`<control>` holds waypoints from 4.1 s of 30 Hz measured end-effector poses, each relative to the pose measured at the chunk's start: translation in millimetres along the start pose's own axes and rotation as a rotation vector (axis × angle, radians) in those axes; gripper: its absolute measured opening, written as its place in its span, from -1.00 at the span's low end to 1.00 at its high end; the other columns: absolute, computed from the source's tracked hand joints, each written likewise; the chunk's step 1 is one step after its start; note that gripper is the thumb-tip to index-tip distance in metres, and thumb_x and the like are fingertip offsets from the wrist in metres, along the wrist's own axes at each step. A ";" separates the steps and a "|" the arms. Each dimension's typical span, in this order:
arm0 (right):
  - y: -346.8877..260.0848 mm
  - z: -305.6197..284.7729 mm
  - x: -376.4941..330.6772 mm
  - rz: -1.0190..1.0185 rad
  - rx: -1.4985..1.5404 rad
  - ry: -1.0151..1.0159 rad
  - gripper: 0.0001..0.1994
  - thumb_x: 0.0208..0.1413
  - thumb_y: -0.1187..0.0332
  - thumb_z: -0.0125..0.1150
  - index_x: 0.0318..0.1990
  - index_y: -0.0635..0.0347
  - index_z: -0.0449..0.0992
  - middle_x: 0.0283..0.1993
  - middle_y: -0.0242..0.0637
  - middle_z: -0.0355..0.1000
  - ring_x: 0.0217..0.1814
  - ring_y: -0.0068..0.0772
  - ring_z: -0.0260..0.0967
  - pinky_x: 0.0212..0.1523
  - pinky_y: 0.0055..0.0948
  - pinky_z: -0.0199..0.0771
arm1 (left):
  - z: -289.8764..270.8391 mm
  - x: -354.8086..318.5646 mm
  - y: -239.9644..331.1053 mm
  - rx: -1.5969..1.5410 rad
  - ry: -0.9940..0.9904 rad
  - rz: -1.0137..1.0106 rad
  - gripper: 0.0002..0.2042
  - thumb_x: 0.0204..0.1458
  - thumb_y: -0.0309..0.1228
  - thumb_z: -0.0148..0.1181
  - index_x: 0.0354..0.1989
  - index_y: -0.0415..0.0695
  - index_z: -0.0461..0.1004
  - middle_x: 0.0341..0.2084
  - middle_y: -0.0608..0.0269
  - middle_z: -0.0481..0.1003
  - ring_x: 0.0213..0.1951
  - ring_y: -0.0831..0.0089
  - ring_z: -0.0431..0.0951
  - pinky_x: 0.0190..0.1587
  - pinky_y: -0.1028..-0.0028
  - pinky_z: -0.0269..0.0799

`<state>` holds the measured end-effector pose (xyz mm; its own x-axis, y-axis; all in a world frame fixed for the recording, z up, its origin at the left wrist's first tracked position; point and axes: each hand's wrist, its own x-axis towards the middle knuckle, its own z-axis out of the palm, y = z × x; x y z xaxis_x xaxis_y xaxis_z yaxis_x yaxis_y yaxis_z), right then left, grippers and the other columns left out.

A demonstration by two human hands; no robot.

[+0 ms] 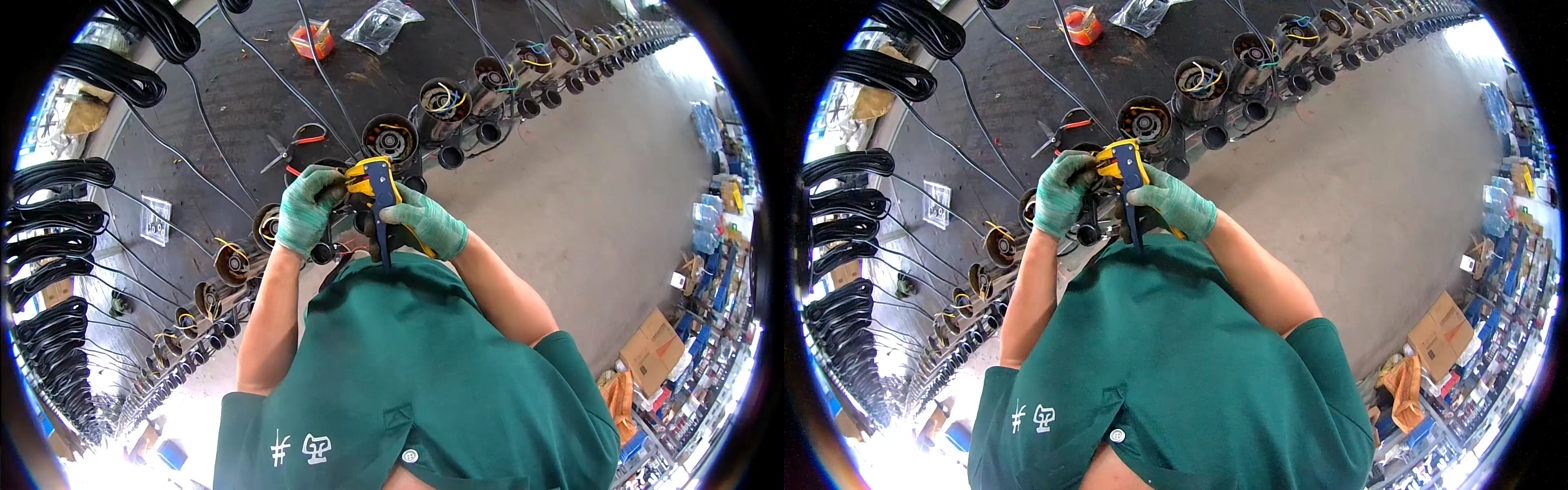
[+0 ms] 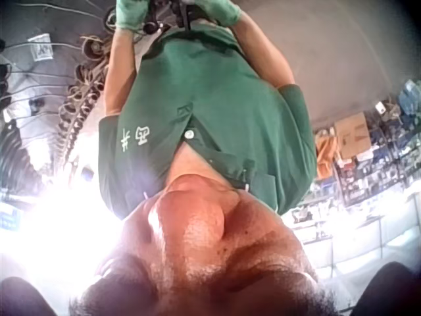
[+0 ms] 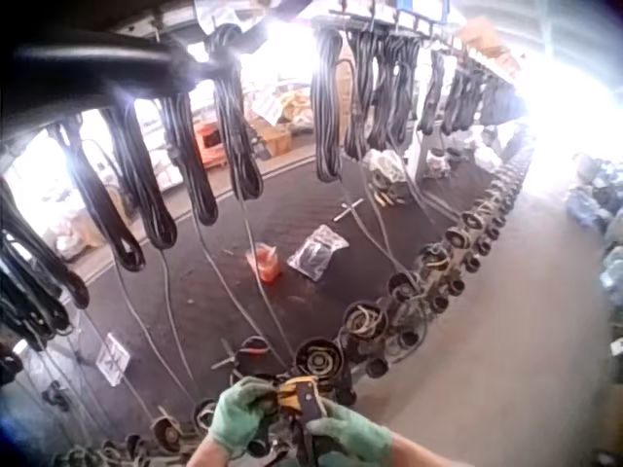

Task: The person uses a yellow and blue crimping tool to secure metal terminals onto the ends of wires. They repeatedly pick up a wire, insert the terminal, and squeeze the tool to crimp the connection. The person works on a series of wires arranged in a row on a workbench.

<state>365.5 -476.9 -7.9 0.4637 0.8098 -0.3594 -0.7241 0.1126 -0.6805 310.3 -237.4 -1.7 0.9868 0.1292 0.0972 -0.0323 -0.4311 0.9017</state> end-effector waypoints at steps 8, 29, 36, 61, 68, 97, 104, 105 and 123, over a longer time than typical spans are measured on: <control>-5.4 7.6 -5.6 0.088 0.039 0.051 -0.45 0.20 0.29 0.28 0.33 0.19 0.33 -0.11 -0.24 0.51 -0.16 -0.34 0.58 -0.10 -0.25 0.72 | -1.7 -4.5 -11.2 -0.042 -0.027 0.039 -0.76 0.07 -0.68 0.36 -0.07 -0.24 0.65 -0.15 0.19 0.63 -0.14 0.39 0.65 -0.03 0.45 0.58; 9.2 12.6 -18.5 -0.166 0.022 0.275 -0.47 0.20 0.27 0.31 0.27 0.24 0.33 -0.07 -0.15 0.55 -0.09 -0.20 0.61 -0.04 -0.07 0.73 | -26.0 11.1 5.9 0.126 0.082 0.094 -0.62 0.12 -0.67 0.25 0.14 -0.14 0.57 -0.03 0.11 0.58 -0.11 0.26 0.63 0.02 0.38 0.55; 18.0 14.2 -19.2 -0.173 0.056 0.325 -0.47 0.19 0.24 0.32 0.25 0.24 0.33 -0.08 -0.10 0.54 -0.14 -0.12 0.62 -0.04 -0.08 0.72 | -75.1 19.4 -9.5 0.599 -0.128 0.154 -0.73 0.09 -0.66 0.22 -0.07 -0.13 0.65 -0.12 0.09 0.59 -0.03 0.04 0.57 0.07 0.21 0.54; 24.2 24.1 -22.2 -0.197 0.086 0.330 -0.53 0.15 0.27 0.32 0.16 0.20 0.36 -0.14 -0.13 0.55 -0.21 -0.15 0.63 -0.14 -0.11 0.72 | -73.5 45.4 28.1 1.078 -0.765 0.252 -0.64 -0.04 -0.44 0.35 0.00 -0.01 0.69 -0.15 0.09 0.55 0.00 0.04 0.56 0.07 0.11 0.51; 23.8 25.3 -21.5 -0.214 0.096 0.334 -0.51 0.15 0.26 0.33 0.18 0.19 0.36 -0.14 -0.16 0.55 -0.20 -0.19 0.62 -0.12 -0.15 0.72 | -81.4 58.5 17.2 0.812 -0.802 0.238 -0.73 0.02 -0.51 0.35 -0.06 -0.11 0.65 -0.16 0.08 0.54 -0.07 0.00 0.57 0.01 0.11 0.53; 7.2 22.5 -4.4 -0.047 0.110 0.139 -0.39 0.33 0.13 0.29 0.45 0.08 0.26 -0.01 -0.31 0.51 -0.02 -0.39 0.56 -0.03 -0.25 0.72 | -6.4 15.6 -3.6 0.015 -0.137 0.004 -0.82 0.24 -0.56 0.29 0.00 -0.20 0.60 -0.27 0.24 0.68 -0.25 0.50 0.62 -0.10 0.46 0.57; -0.1 21.9 -7.8 -0.009 0.158 0.091 -0.42 0.33 0.09 0.28 0.39 0.10 0.30 -0.11 -0.28 0.53 -0.20 -0.39 0.58 -0.20 -0.27 0.73 | -13.6 18.0 -10.6 0.020 -0.205 0.014 -0.82 0.21 -0.56 0.32 -0.04 -0.22 0.63 -0.27 0.20 0.69 -0.26 0.49 0.64 -0.11 0.46 0.58; -0.3 21.8 -8.5 -0.007 0.161 0.096 -0.44 0.34 0.08 0.27 0.37 0.11 0.31 -0.13 -0.26 0.53 -0.23 -0.40 0.58 -0.24 -0.26 0.73 | -14.3 19.7 -10.0 0.053 -0.215 0.044 -0.83 0.21 -0.56 0.33 -0.04 -0.22 0.64 -0.27 0.19 0.70 -0.26 0.49 0.65 -0.11 0.45 0.59; 11.1 14.4 -23.6 -0.124 0.219 0.241 -0.38 0.31 0.06 0.27 0.38 0.12 0.23 -0.06 -0.12 0.54 -0.06 -0.15 0.61 -0.04 0.01 0.72 | -40.7 21.1 -1.0 0.061 -0.131 0.023 -0.66 0.24 -0.62 0.21 0.18 -0.19 0.56 0.05 0.03 0.63 0.07 0.25 0.66 0.14 0.37 0.55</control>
<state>339.2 -486.5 2.3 0.6434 0.6261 -0.4405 -0.7348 0.3437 -0.5848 324.7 -198.0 16.6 0.9983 0.0027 0.0576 -0.0490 -0.4869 0.8721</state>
